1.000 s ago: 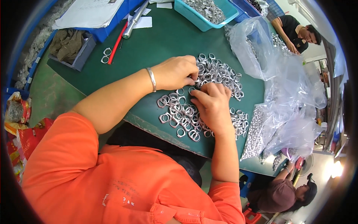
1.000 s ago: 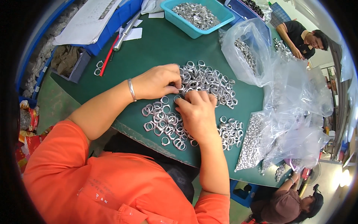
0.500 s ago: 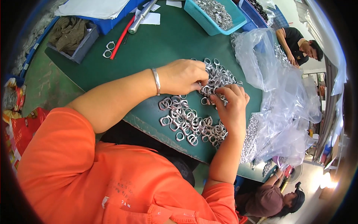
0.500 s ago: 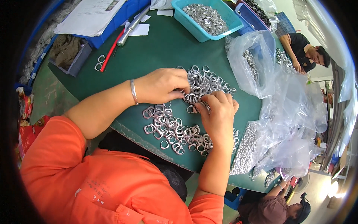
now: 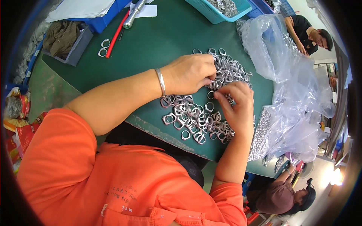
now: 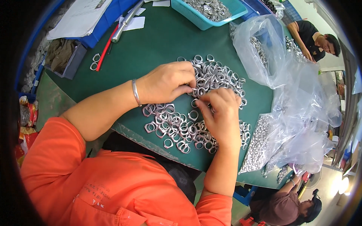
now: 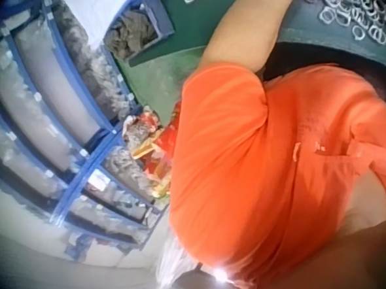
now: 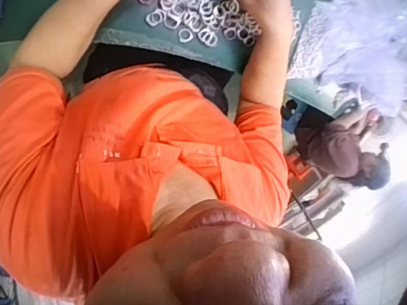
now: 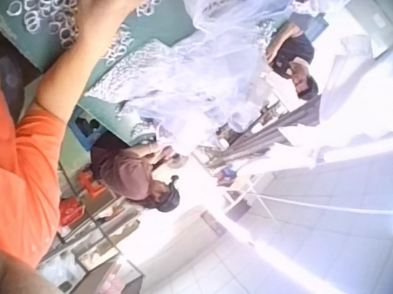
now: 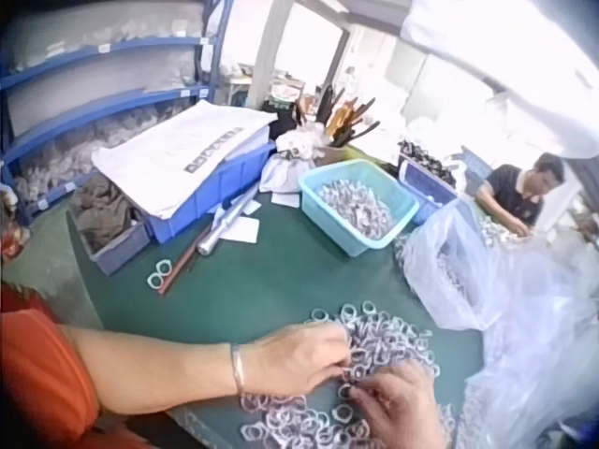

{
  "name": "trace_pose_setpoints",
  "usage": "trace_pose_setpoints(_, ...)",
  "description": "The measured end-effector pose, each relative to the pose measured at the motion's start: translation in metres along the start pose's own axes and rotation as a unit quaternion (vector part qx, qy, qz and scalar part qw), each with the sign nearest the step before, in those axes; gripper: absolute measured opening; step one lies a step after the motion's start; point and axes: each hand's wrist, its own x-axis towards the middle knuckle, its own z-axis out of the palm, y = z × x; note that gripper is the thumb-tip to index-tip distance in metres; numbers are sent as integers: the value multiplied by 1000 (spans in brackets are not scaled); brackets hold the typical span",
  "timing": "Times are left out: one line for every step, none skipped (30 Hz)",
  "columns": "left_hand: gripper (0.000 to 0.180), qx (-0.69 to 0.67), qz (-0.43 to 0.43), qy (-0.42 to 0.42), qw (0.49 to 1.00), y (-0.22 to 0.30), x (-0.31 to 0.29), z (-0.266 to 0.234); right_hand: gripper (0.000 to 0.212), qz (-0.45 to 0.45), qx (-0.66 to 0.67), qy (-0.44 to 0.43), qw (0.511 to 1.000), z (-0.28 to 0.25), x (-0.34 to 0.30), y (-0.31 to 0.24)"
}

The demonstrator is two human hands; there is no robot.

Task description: The person picks up small metal rings from a pile on a workbench and handles them one by one to sort them.

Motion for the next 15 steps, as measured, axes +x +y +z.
trace_pose_setpoints(11, 1, 1, 4, 1000, -1, 1, -2, 13, -7, -44, 22, 999, 6, 4, -4)
trace_pose_setpoints(10, 1, 2, 8, 1000, -2, 1, -5, 13, -14, -88, 43, 995, 9, 6, -7)
trace_pose_setpoints(10, -5, -5, 15, 1000, -1, 3, -9, 13, -10, -87, 45, 995, 11, 7, -5)
trace_pose_setpoints(10, -6, -4, 11, 1000, 0, 4, -14, 13, -29, -95, 62, 993, 13, 8, -2)
trace_pose_setpoints(10, -34, -39, -11, 999, 2, 4, -20, 13, -48, -103, 79, 990, 14, 7, -1)
trace_pose_setpoints(11, -59, -75, -29, 995, 3, 5, -28, 13, -48, -101, 79, 991, 12, 6, 1)
trace_pose_setpoints(10, -115, -109, -57, 986, 4, 6, -34, 13, -27, -25, 69, 997, 7, 3, 4)
trace_pose_setpoints(10, -114, -110, -57, 986, 6, 7, -41, 14, -7, 51, 58, 997, 0, 0, 8)
trace_pose_setpoints(9, -136, -115, -160, 971, 8, 10, -48, 14, -10, 93, 18, 995, -10, -5, 13)
trace_pose_setpoints(8, -155, -121, -262, 945, 9, 10, -52, 14, -10, 95, 18, 995, -18, -7, 13)
trace_pose_setpoints(7, -146, -83, -275, 947, 6, 7, -49, 15, -20, 136, -61, 989, -26, -8, 12)
trace_pose_setpoints(7, -146, -82, -277, 946, 5, 5, -45, 15, -28, 175, -138, 974, -30, -9, 11)
trace_pose_setpoints(6, -137, -68, -262, 953, 4, 5, -41, 17, -34, 160, -137, 977, -30, -10, 12)
trace_pose_setpoints(6, -127, -53, -246, 959, 4, 4, -39, 17, -32, 160, -135, 977, -25, -10, 13)
trace_pose_setpoints(9, -111, -52, -220, 968, 5, 6, -37, 17, -16, 87, -63, 994, -17, -9, 12)
